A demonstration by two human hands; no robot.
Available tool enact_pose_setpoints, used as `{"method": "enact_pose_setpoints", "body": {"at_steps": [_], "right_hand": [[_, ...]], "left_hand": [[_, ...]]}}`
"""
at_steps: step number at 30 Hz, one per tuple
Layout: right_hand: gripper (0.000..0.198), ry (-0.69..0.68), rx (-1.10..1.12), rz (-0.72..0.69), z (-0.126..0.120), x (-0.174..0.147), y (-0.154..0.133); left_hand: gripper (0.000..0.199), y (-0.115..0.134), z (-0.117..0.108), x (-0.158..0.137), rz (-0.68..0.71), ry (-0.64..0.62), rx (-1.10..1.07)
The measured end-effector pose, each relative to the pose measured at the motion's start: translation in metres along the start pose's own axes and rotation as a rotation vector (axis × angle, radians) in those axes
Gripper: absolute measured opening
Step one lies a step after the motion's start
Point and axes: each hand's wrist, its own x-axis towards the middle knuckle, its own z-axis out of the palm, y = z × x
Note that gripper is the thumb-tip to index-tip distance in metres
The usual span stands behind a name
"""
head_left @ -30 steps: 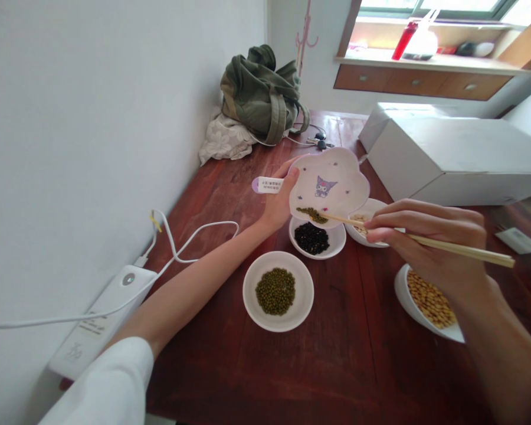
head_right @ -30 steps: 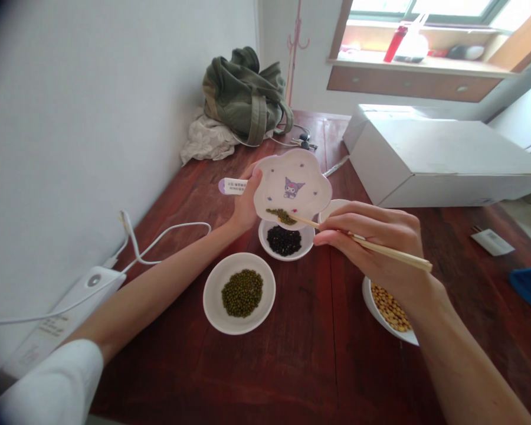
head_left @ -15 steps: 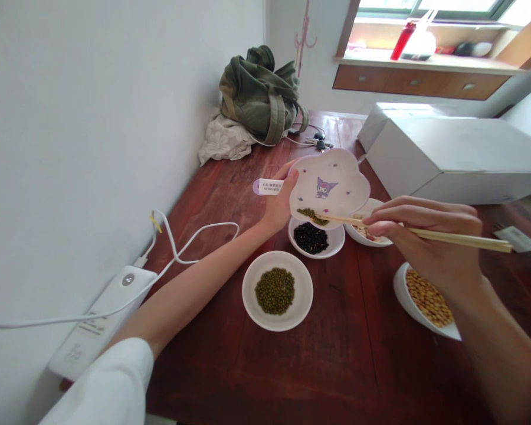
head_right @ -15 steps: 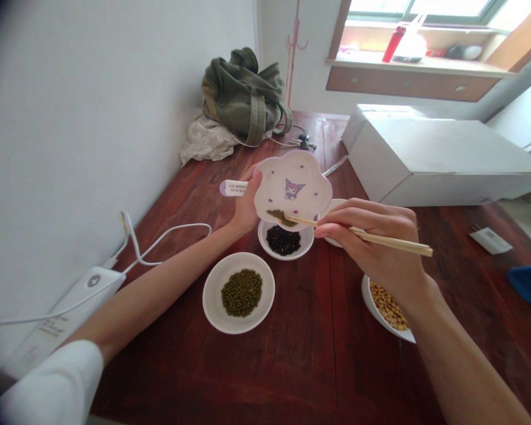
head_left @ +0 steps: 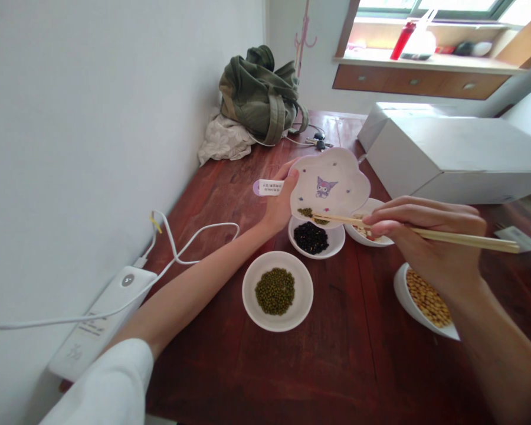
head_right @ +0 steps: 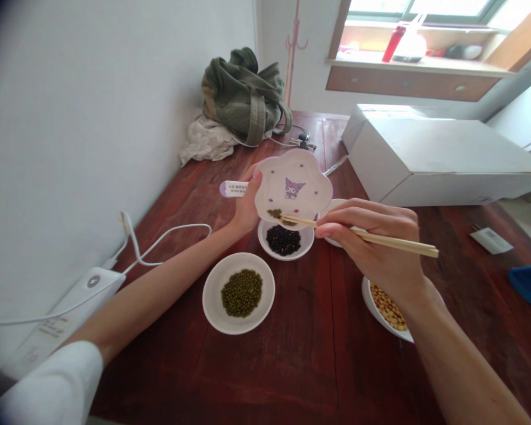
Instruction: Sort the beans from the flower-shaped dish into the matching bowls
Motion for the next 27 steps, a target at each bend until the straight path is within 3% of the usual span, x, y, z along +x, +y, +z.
{"method": "enact_pose_setpoints", "body": {"at_steps": [9,27], "right_hand": [[0.013,0.069,0.058,-0.018,-0.003,0.003,-0.007],[0.011,0.02,0.056,-0.035,0.004,-0.004,-0.004]], "left_hand": [[0.041,0.0,0.0,0.0,0.028,0.014,0.021],[0.044,0.011,0.004,-0.002,0.055,0.034,0.03]]}}
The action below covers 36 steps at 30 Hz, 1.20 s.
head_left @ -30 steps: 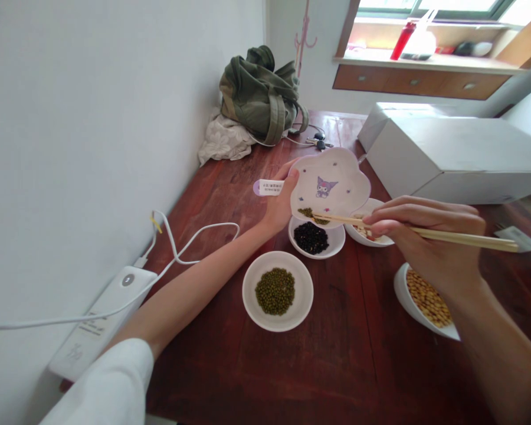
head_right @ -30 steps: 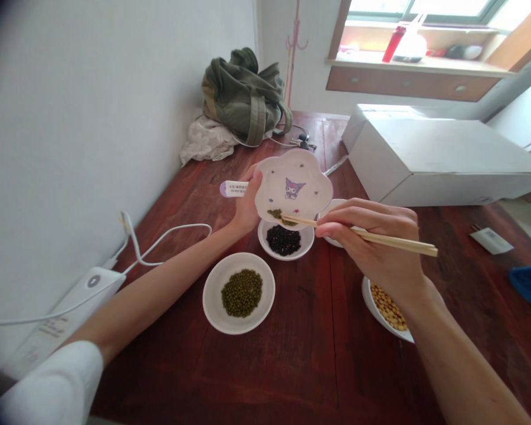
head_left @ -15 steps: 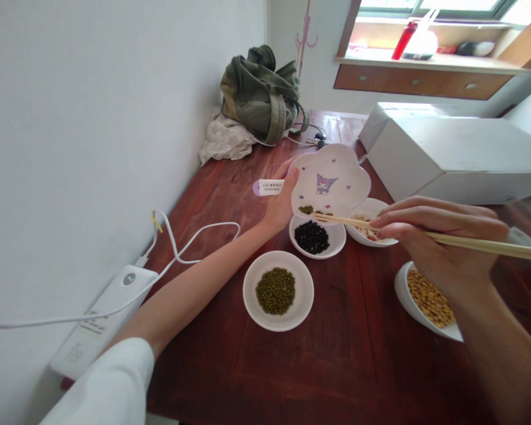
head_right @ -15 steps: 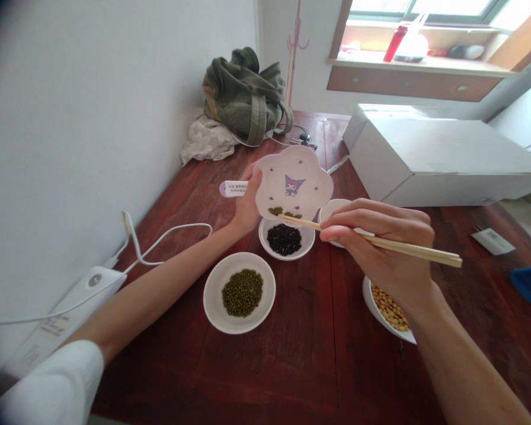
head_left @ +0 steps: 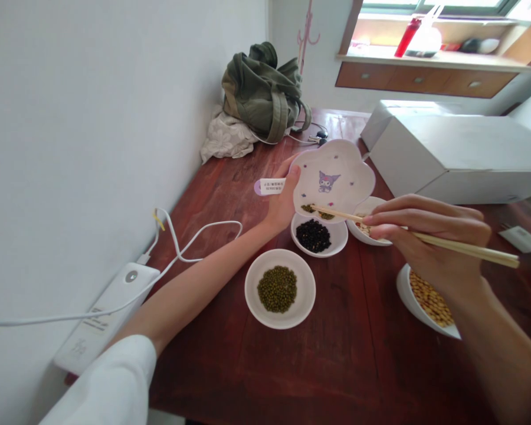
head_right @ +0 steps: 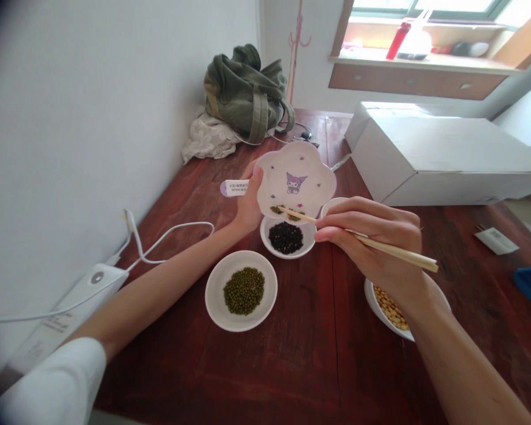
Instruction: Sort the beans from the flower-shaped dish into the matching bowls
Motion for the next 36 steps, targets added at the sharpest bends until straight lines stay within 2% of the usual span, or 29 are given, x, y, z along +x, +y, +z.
{"method": "enact_pose_setpoints", "body": {"at_steps": [6,18,22,31,36], "right_hand": [[0.015,-0.042,0.04,-0.006,0.0,-0.002,0.001],[0.016,-0.054,0.06,-0.046,0.003,-0.002,0.004],[0.011,-0.04,0.069,-0.01,0.006,-0.001,0.002],[0.012,0.03,0.001,0.116,0.009,-0.004,0.003],[0.01,0.016,0.04,0.163,0.01,-0.002,0.003]], "left_hand": [[0.039,-0.003,0.0,0.0,0.022,-0.024,0.01],[0.046,0.002,0.002,-0.002,0.013,-0.025,0.019],[0.042,0.003,0.003,-0.003,0.023,-0.017,0.021],[0.041,0.007,0.004,-0.005,0.028,0.0,0.012],[0.037,0.001,0.004,-0.005,0.044,0.003,0.013]]}}
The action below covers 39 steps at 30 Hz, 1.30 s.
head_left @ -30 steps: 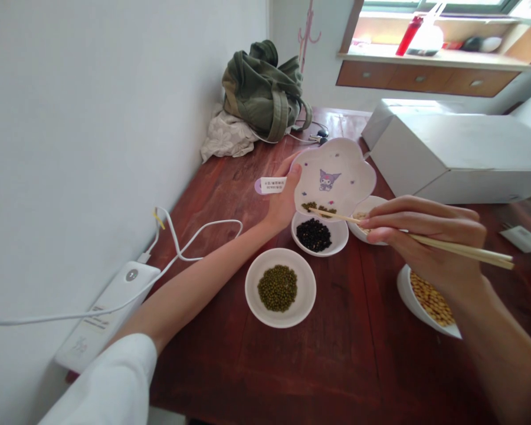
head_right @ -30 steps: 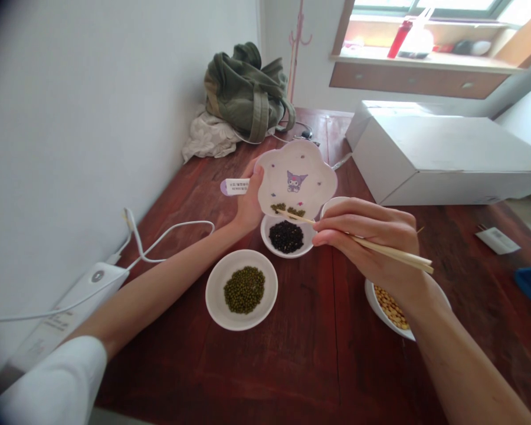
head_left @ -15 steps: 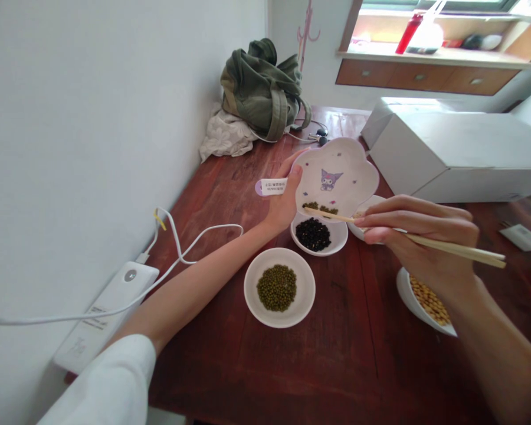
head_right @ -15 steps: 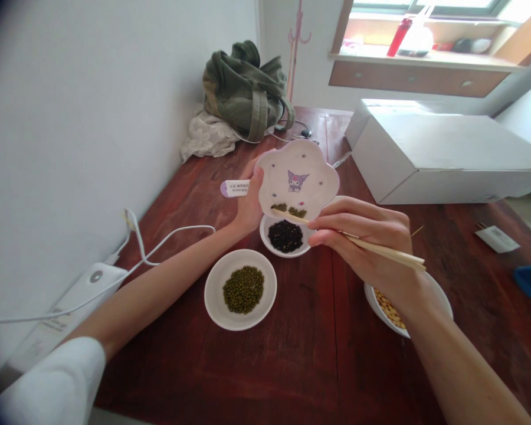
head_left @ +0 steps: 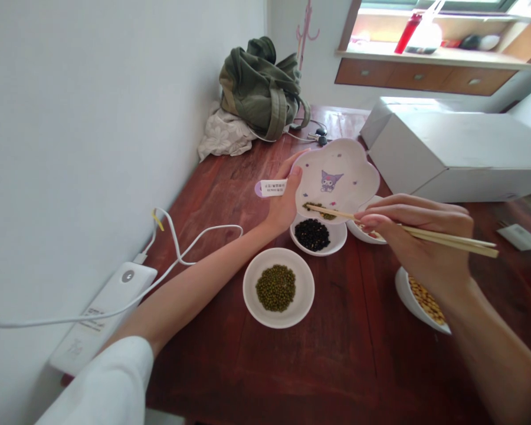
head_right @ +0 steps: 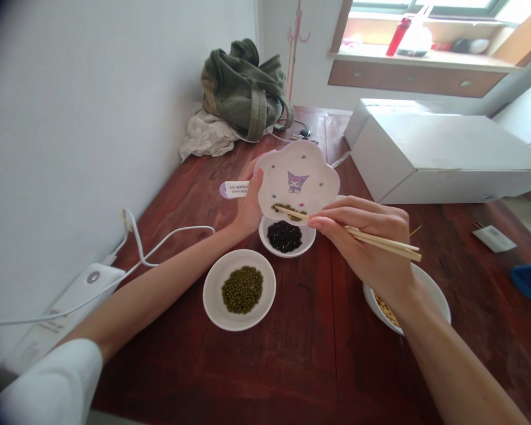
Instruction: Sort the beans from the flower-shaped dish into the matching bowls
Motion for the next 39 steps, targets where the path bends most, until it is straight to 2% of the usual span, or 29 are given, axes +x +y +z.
{"method": "enact_pose_setpoints", "body": {"at_steps": [8,14,22,33,39], "right_hand": [[0.009,-0.016,-0.021,-0.022,-0.003,0.001,-0.002],[0.003,-0.04,-0.015,-0.029,-0.002,0.001,0.0],[0.009,-0.036,-0.01,-0.008,-0.002,0.001,-0.003],[0.01,-0.04,-0.007,-0.016,-0.001,0.002,0.001],[0.012,-0.05,0.017,-0.035,-0.002,0.002,-0.001]], "left_hand": [[0.042,-0.004,-0.001,0.001,-0.018,-0.006,-0.041],[0.038,0.001,-0.001,0.0,0.004,-0.009,-0.018],[0.041,0.0,-0.003,0.0,-0.017,0.007,-0.04],[0.039,0.006,0.0,-0.002,0.012,0.027,0.046],[0.036,0.003,-0.002,-0.003,-0.009,0.003,-0.033]]}}
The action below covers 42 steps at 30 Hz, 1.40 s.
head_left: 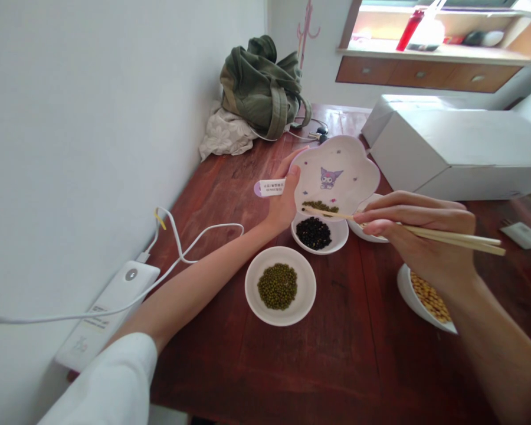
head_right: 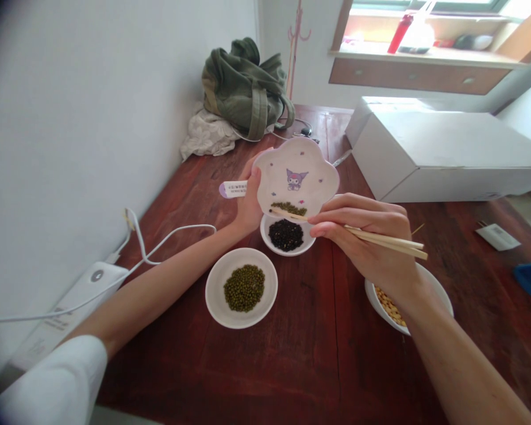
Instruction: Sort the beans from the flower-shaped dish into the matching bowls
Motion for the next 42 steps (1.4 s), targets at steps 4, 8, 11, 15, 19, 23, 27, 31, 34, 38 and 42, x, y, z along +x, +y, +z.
{"method": "enact_pose_setpoints", "body": {"at_steps": [4,8,11,15,19,23,27,31,34,38,42], "right_hand": [[0.009,0.01,0.006,0.008,0.0,0.0005,-0.0008],[0.01,0.005,0.012,0.009,-0.0016,0.001,-0.0028],[0.009,0.003,0.008,0.007,-0.0026,0.0007,-0.0037],[0.01,-0.005,0.019,-0.016,-0.0033,0.0002,-0.0031],[0.009,-0.01,0.018,-0.001,-0.0044,0.0005,-0.0034],[0.011,-0.003,0.005,0.018,-0.0058,0.001,-0.0062],[0.013,0.015,0.012,0.016,-0.0067,0.0026,-0.0081],[0.013,0.039,0.022,0.001,-0.0073,0.0049,-0.0073],[0.015,0.083,0.007,0.016,-0.0073,0.006,-0.0068],[0.019,0.141,-0.022,0.045,-0.0059,0.0061,-0.0076],[0.018,0.134,-0.027,0.054,-0.0032,0.0048,-0.007]], "left_hand": [[0.034,-0.0024,-0.0008,-0.0004,0.019,-0.005,0.021],[0.037,-0.002,-0.0006,0.0,0.03,0.008,0.069],[0.04,-0.0014,-0.0006,0.0001,0.021,0.009,0.076],[0.04,-0.0019,-0.0012,-0.0005,0.021,0.003,0.053],[0.039,-0.0029,-0.0015,-0.0008,0.015,0.014,0.066],[0.038,-0.0027,-0.0015,-0.0004,0.037,0.017,0.08],[0.036,-0.002,-0.0017,-0.0005,0.056,0.027,0.086],[0.036,-0.0043,-0.0025,-0.0011,0.05,0.008,0.062],[0.04,-0.0062,-0.0027,-0.0009,0.023,0.015,0.074],[0.046,-0.0044,-0.0014,0.0002,0.004,0.026,0.065],[0.049,-0.0003,0.0003,-0.0001,0.001,0.023,0.063]]}}
